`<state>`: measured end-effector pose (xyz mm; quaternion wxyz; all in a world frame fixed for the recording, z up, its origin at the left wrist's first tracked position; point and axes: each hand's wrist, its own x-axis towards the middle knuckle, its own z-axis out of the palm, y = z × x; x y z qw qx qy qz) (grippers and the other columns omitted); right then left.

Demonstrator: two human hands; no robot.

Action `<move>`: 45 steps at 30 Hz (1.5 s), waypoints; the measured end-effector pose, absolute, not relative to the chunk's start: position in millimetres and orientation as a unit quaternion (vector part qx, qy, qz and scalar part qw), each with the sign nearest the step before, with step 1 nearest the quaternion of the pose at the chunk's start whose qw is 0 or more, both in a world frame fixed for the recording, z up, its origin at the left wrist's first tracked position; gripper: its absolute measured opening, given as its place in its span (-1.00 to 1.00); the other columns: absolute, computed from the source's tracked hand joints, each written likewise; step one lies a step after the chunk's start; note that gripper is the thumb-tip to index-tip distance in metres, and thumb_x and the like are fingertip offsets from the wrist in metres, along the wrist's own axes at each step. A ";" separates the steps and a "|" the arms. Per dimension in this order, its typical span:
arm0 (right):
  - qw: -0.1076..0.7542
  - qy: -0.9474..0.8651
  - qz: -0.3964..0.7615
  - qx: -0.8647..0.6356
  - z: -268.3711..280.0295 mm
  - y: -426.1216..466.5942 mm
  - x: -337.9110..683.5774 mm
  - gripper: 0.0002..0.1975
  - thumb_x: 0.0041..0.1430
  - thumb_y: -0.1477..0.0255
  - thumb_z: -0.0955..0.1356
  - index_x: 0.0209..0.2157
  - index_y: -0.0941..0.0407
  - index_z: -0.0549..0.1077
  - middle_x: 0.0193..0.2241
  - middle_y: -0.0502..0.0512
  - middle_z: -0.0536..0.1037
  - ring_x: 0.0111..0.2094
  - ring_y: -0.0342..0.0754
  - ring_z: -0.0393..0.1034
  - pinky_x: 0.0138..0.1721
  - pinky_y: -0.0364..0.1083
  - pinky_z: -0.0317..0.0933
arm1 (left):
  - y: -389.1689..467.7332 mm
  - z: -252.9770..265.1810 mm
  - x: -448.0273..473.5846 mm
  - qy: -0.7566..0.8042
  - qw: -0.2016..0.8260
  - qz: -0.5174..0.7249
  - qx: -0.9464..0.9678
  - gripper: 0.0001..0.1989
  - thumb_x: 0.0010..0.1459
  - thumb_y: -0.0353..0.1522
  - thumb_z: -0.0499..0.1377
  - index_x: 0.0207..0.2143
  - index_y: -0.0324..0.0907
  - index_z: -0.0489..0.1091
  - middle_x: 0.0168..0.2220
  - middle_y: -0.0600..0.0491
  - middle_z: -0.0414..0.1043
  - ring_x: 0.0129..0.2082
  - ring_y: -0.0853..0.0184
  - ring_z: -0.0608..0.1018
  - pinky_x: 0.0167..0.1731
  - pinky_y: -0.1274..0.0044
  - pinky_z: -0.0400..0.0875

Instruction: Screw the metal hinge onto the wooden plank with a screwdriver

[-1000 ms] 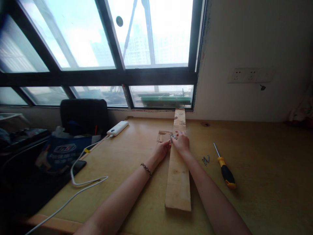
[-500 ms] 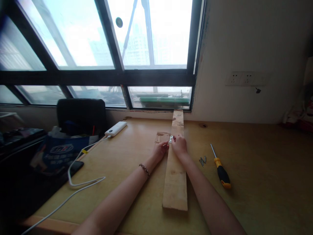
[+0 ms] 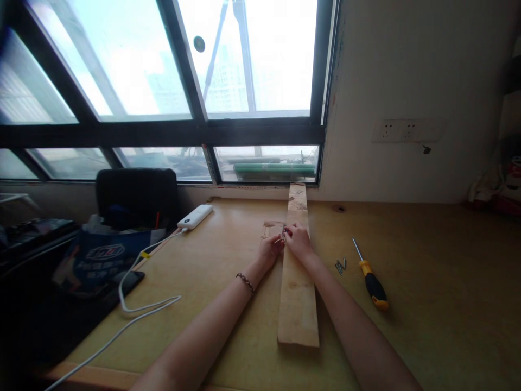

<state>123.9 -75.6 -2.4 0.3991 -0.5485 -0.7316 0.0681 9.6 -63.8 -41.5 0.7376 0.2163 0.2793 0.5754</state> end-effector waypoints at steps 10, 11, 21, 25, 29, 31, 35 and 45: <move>0.401 -0.750 0.060 -0.523 -1.1 -76.3 124.6 -0.79 0.05 0.54 0.27 -0.29 0.17 0.50 -0.36 0.13 0.45 -0.35 -0.12 0.34 -0.25 -0.16 0.20 | -65.7 -42.0 10.2 0.279 0.720 0.584 0.251 -0.78 -0.22 -0.46 0.28 -0.43 -0.34 0.42 -0.44 -0.02 0.46 -0.56 0.49 0.44 -0.49 0.63 0.31; 0.403 -0.751 0.059 -0.520 -1.1 -76.5 124.9 -0.78 0.06 0.55 0.25 -0.28 0.18 0.50 -0.35 0.13 0.45 -0.33 -0.11 0.34 -0.23 -0.16 0.20 | -65.7 -42.5 10.6 0.278 0.715 0.587 0.259 -0.77 -0.23 -0.44 0.29 -0.42 -0.34 0.42 -0.43 -0.02 0.46 -0.55 0.49 0.44 -0.48 0.63 0.31; 0.493 -0.687 0.193 -0.498 -3.2 -69.6 129.6 -0.77 0.07 0.50 0.23 -0.33 0.17 0.50 -0.39 0.12 0.52 -0.41 -0.10 0.40 -0.31 -0.12 0.28 | -63.7 -47.5 12.8 0.292 0.692 0.600 0.275 -0.77 -0.24 -0.44 0.29 -0.43 -0.34 0.40 -0.46 -0.01 0.46 -0.58 0.49 0.43 -0.51 0.63 0.31; 0.615 -0.548 0.272 -0.497 -1.1 -75.1 152.1 -0.72 0.05 0.35 0.24 -0.29 0.22 0.47 -0.39 0.17 0.53 -0.43 -0.07 0.43 -0.36 -0.08 0.32 | -61.0 -46.8 12.5 0.305 0.701 0.603 0.229 -0.80 -0.26 -0.48 0.28 -0.50 -0.31 0.35 -0.57 0.07 0.41 -0.61 0.50 0.41 -0.52 0.63 0.31; 0.641 -0.504 0.228 -0.532 -6.0 -100.9 192.6 -0.68 0.03 0.29 0.26 -0.31 0.23 0.46 -0.41 0.19 0.52 -0.46 -0.07 0.43 -0.37 -0.07 0.33 | -59.4 -45.6 10.9 0.302 0.705 0.611 0.195 -0.81 -0.24 -0.50 0.27 -0.51 -0.28 0.31 -0.59 0.11 0.37 -0.62 0.51 0.41 -0.53 0.64 0.30; 0.622 -0.514 0.198 -0.557 -12.4 -115.3 210.8 -0.67 0.04 0.27 0.25 -0.30 0.22 0.45 -0.42 0.18 0.52 -0.47 -0.07 0.42 -0.39 -0.08 0.33 | -59.4 -44.7 10.3 0.301 0.707 0.612 0.185 -0.81 -0.23 -0.51 0.27 -0.49 -0.28 0.31 -0.59 0.12 0.37 -0.62 0.51 0.41 -0.53 0.64 0.30; 0.571 -0.534 0.177 -0.597 -23.8 -130.5 228.9 -0.66 0.04 0.26 0.24 -0.31 0.22 0.45 -0.48 0.17 0.52 -0.49 -0.07 0.42 -0.42 -0.08 0.32 | -60.8 -41.6 9.9 0.307 0.710 0.605 0.190 -0.82 -0.22 -0.52 0.26 -0.50 -0.29 0.30 -0.59 0.10 0.38 -0.61 0.51 0.42 -0.54 0.65 0.30; 0.510 -0.581 0.169 -0.612 -30.8 -128.3 226.8 -0.68 0.04 0.29 0.22 -0.31 0.20 0.46 -0.48 0.17 0.54 -0.48 -0.04 0.45 -0.44 -0.10 0.32 | -62.8 -40.8 12.6 0.320 0.706 0.585 0.238 -0.82 -0.24 -0.50 0.27 -0.51 -0.30 0.32 -0.59 0.09 0.39 -0.63 0.52 0.40 -0.53 0.64 0.30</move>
